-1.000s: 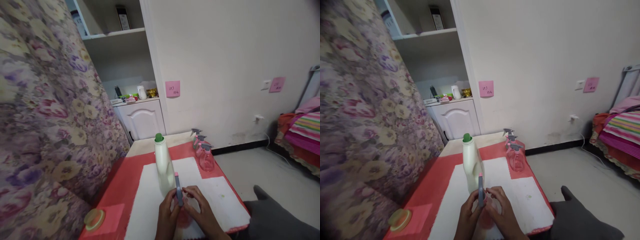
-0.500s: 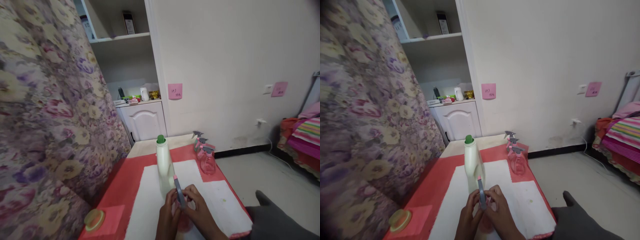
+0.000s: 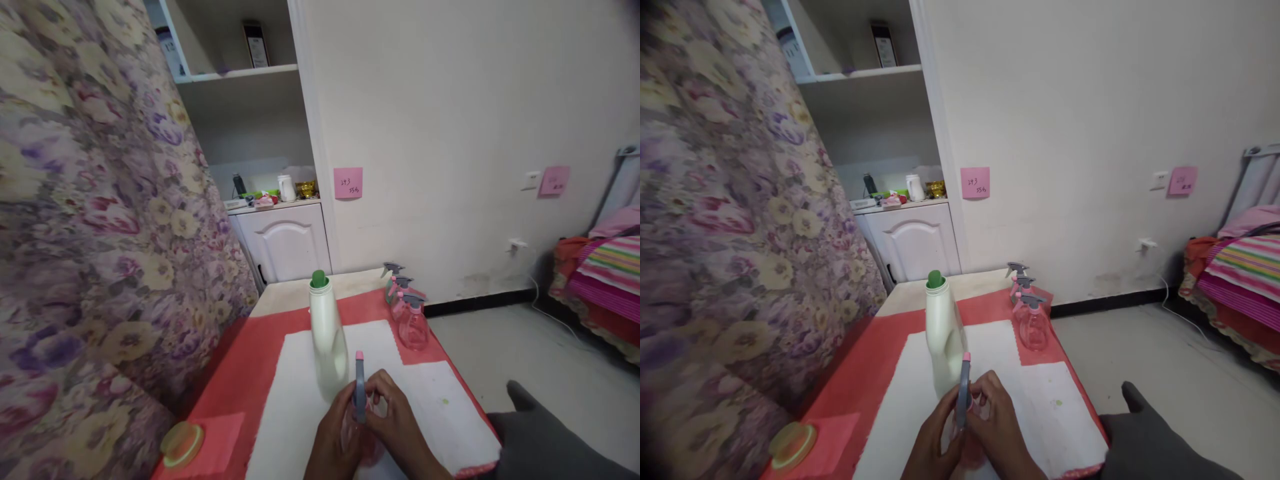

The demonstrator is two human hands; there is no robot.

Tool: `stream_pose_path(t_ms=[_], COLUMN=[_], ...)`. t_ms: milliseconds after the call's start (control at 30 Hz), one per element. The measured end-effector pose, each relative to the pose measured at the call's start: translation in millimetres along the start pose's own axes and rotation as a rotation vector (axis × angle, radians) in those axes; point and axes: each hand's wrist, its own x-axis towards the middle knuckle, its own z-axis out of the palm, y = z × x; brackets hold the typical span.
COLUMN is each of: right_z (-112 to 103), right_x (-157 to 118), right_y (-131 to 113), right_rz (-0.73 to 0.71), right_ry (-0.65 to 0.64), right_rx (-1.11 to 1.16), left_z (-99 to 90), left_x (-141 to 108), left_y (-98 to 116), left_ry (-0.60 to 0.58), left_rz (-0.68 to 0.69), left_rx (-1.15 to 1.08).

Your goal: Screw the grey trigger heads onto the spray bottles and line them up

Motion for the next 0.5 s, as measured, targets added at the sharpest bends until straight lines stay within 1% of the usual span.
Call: stream_pose_path(t_ms=[33,100,233,367,500], right_z=[0,-1,-2,-1,1], right_x=[0,1,3,3,3], right_y=[0,-1,-5,-3,2], right_rz=[0.000,0.001,0.004,-0.002,0.010], right_ry=[-0.011,-0.032,-0.029,-0.004,0.002], right_rx=[-0.001,-0.006,-0.028,-0.045,-0.059], left_z=[-3.4,-8.7,-11.2,-7.7,-4.7], left_x=[1,4,19,31,35], left_y=[3,9,20,20,21], left_ry=[-0.021,-0.021,0.056,0.092,0.116], left_rz=[0.013,0.037,0.045,-0.024,-0.105], left_rx=[-0.001,-0.001,0.039,0.035,0.015])
